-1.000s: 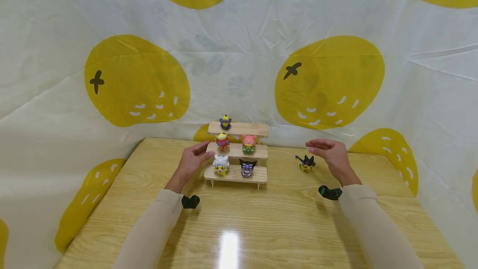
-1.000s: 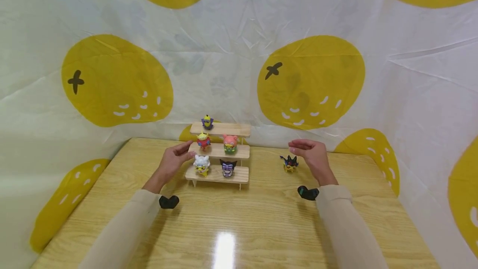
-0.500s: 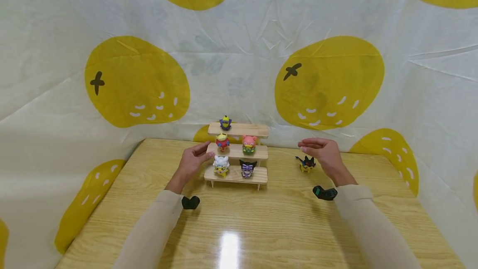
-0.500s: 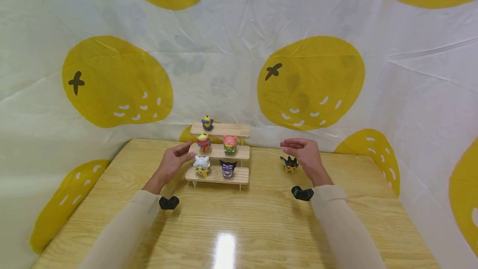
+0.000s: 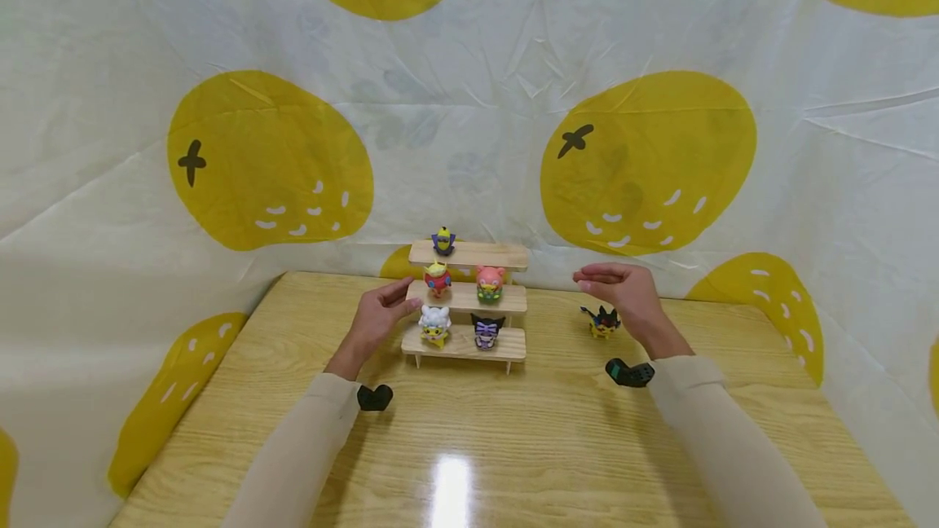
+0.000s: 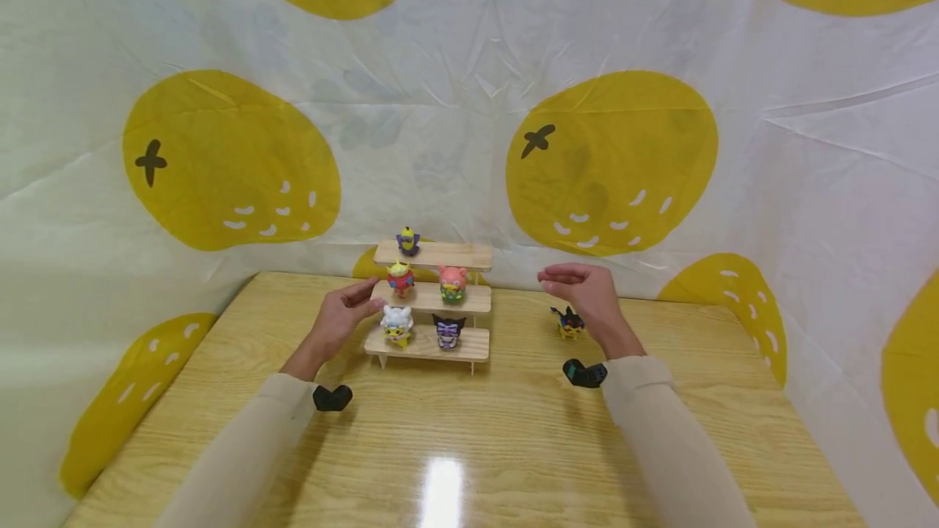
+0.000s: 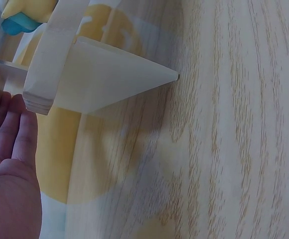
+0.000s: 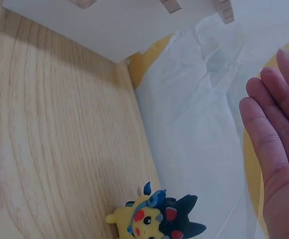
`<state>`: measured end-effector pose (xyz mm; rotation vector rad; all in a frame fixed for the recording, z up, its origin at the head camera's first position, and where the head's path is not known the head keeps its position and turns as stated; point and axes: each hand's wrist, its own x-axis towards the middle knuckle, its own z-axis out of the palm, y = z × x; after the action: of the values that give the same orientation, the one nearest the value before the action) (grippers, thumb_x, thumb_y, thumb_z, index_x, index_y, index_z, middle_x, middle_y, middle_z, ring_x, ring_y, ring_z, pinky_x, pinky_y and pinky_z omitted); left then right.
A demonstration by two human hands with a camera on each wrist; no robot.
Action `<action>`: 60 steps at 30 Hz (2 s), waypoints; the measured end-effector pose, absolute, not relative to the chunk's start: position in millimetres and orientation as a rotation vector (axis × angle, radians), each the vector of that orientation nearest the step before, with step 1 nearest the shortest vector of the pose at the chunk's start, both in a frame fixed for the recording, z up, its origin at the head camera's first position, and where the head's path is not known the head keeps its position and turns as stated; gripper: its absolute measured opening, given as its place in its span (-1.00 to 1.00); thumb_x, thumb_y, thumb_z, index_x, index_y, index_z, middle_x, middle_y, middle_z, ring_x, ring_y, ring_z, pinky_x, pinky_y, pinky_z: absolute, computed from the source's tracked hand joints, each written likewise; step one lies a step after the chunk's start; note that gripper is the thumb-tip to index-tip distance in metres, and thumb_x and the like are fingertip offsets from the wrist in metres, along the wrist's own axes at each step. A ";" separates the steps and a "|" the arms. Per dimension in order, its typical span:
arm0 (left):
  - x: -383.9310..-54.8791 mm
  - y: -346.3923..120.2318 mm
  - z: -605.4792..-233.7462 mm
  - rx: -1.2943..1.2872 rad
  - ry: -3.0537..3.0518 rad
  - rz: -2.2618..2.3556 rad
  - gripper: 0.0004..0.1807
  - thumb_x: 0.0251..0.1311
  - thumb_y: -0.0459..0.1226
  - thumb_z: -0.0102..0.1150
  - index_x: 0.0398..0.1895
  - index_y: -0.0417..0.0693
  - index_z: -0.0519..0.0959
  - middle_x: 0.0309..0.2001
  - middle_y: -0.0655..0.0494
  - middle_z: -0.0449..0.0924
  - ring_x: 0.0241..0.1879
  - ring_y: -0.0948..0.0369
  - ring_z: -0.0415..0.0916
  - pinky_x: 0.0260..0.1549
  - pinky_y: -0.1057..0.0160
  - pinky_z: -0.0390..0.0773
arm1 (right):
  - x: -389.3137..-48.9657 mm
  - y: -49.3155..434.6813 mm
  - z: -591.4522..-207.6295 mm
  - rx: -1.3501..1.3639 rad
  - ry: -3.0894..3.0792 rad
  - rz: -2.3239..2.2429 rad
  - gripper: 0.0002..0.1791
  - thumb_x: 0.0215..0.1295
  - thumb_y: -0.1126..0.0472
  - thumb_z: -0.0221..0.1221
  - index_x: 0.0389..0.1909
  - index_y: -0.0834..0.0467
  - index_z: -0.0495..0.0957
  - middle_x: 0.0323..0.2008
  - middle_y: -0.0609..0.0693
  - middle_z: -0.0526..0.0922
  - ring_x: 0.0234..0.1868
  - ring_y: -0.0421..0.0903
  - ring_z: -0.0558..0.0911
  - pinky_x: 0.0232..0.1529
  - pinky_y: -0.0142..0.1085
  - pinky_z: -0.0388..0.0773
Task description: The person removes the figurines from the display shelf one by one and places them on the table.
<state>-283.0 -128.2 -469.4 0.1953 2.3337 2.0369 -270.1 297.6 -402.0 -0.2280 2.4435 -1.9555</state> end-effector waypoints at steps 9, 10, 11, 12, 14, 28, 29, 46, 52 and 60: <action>-282.0 -128.4 -469.4 0.189 2.325 2.045 -0.35 0.42 -0.27 0.31 0.53 -0.14 0.39 0.52 -0.16 0.38 0.50 -0.05 0.38 0.37 0.06 0.54 | -274.4 285.2 -393.7 -0.235 2.424 -1.962 -0.46 0.43 0.18 0.34 0.29 0.42 0.54 -0.17 -0.35 0.82 -0.07 -0.40 0.76 0.02 -0.54 0.70; -282.3 -128.6 -469.4 0.193 2.328 2.046 -0.35 0.42 -0.26 0.31 0.53 -0.15 0.38 0.52 -0.17 0.38 0.50 -0.06 0.37 0.36 0.07 0.55 | -275.1 283.6 -393.2 -0.233 2.417 -1.966 -0.46 0.43 0.19 0.34 0.29 0.42 0.53 -0.18 -0.35 0.82 -0.07 -0.40 0.76 0.02 -0.54 0.70; -282.5 -128.9 -469.3 0.196 2.330 2.044 -0.34 0.42 -0.26 0.31 0.54 -0.17 0.37 0.52 -0.17 0.37 0.51 -0.07 0.37 0.36 0.07 0.55 | -275.9 282.0 -392.8 -0.231 2.411 -1.971 -0.46 0.42 0.19 0.34 0.29 0.43 0.53 -0.18 -0.35 0.82 -0.07 -0.40 0.76 0.02 -0.54 0.70; -282.5 -128.9 -468.8 0.197 2.333 2.043 -0.33 0.42 -0.25 0.31 0.54 -0.18 0.37 0.52 -0.17 0.37 0.50 -0.07 0.37 0.36 0.06 0.55 | -276.6 280.4 -392.4 -0.233 2.407 -1.975 -0.46 0.42 0.20 0.34 0.29 0.43 0.53 -0.19 -0.35 0.82 -0.06 -0.40 0.76 0.02 -0.54 0.70; -282.9 -128.7 -468.1 0.198 2.335 2.044 -0.33 0.42 -0.25 0.31 0.53 -0.20 0.37 0.51 -0.18 0.38 0.50 -0.07 0.38 0.36 0.06 0.54 | -277.9 277.6 -391.8 -0.231 2.407 -1.979 -0.47 0.42 0.21 0.34 0.28 0.43 0.54 -0.19 -0.34 0.83 -0.06 -0.41 0.75 0.02 -0.55 0.69; -281.2 -129.6 -469.2 0.187 2.337 2.052 -0.34 0.41 -0.27 0.32 0.53 -0.20 0.38 0.51 -0.17 0.39 0.50 -0.07 0.38 0.35 0.08 0.56 | -281.1 263.5 -383.3 -0.260 2.388 -1.966 -0.46 0.40 0.17 0.36 0.30 0.35 0.56 -0.12 -0.30 0.83 -0.02 -0.40 0.75 0.06 -0.55 0.68; -281.1 -129.6 -469.2 0.188 2.336 2.054 -0.34 0.41 -0.26 0.32 0.53 -0.20 0.38 0.51 -0.17 0.38 0.50 -0.08 0.38 0.35 0.08 0.56 | -281.3 262.9 -382.9 -0.267 2.390 -1.966 -0.46 0.41 0.17 0.36 0.30 0.35 0.56 -0.12 -0.31 0.83 -0.02 -0.41 0.75 0.06 -0.55 0.68; -280.8 -126.3 -466.6 0.190 2.338 2.042 -0.33 0.41 -0.25 0.32 0.53 -0.19 0.37 0.49 -0.20 0.41 0.48 -0.09 0.41 0.38 0.02 0.53 | -283.4 245.1 -367.8 -0.281 2.440 -1.919 -0.49 0.42 0.21 0.35 0.29 0.34 0.57 0.04 -0.05 0.82 -0.05 -0.41 0.75 0.05 -0.57 0.67; -280.8 -126.6 -466.1 0.178 2.332 2.040 -0.34 0.41 -0.26 0.31 0.53 -0.20 0.38 0.49 -0.18 0.42 0.47 -0.06 0.42 0.38 0.05 0.52 | -287.0 236.6 -364.6 -0.276 2.444 -1.904 -0.50 0.42 0.21 0.34 0.30 0.32 0.57 0.06 -0.04 0.82 -0.04 -0.42 0.74 0.05 -0.57 0.67; -283.4 -127.9 -469.6 0.206 2.336 2.054 -0.36 0.42 -0.29 0.30 0.51 -0.22 0.39 0.48 -0.23 0.42 0.47 -0.10 0.42 0.33 0.10 0.59 | -290.4 223.7 -357.5 -0.262 2.493 -1.859 -0.54 0.41 0.18 0.36 0.26 0.26 0.62 0.07 -0.01 0.81 -0.01 -0.38 0.71 0.29 -0.33 0.60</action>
<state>-283.4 -127.9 -469.6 0.2056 2.3363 2.0545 -290.4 223.7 -357.5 -0.2623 2.4931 -1.8594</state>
